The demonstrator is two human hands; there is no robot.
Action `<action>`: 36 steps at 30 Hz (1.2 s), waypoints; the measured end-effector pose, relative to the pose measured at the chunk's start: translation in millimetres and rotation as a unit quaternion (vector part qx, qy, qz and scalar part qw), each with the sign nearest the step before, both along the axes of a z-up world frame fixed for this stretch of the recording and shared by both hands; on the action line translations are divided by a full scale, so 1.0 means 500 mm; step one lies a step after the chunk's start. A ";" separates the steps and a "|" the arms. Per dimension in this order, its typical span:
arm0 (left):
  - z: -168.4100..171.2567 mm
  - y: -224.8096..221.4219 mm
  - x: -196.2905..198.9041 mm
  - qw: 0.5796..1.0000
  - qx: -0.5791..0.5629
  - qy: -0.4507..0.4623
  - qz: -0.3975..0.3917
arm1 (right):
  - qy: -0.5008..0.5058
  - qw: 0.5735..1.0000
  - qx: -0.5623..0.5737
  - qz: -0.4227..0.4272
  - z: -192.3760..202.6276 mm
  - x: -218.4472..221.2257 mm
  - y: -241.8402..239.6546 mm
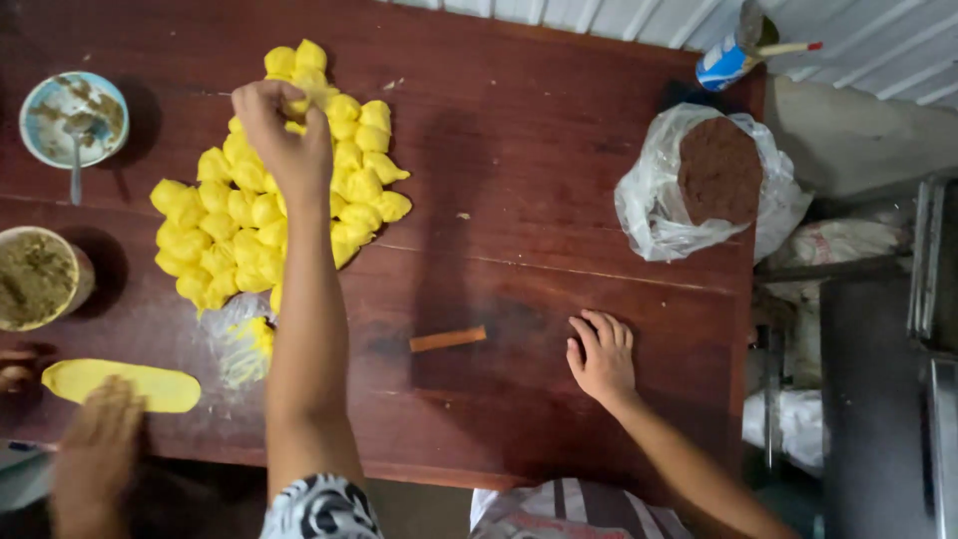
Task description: Portioning and shaping yellow dough into balls and arranging them on baking trays.
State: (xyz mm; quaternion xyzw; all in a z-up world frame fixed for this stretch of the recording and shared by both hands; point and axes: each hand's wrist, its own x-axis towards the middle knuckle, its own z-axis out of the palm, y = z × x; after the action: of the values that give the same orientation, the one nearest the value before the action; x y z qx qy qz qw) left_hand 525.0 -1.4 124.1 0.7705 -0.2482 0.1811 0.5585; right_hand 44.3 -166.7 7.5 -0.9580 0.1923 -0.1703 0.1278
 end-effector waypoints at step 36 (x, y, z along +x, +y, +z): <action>0.241 -0.080 -0.592 0.971 0.035 -0.116 -0.207 | -0.223 0.597 0.768 -0.064 -0.015 -0.052 -0.056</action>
State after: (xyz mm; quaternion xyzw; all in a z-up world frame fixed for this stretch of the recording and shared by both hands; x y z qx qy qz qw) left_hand 229.2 -41.5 244.6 0.6950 -0.4717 0.1407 0.5242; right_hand 18.2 -194.7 -0.2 -0.4238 0.2784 -0.1756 0.8438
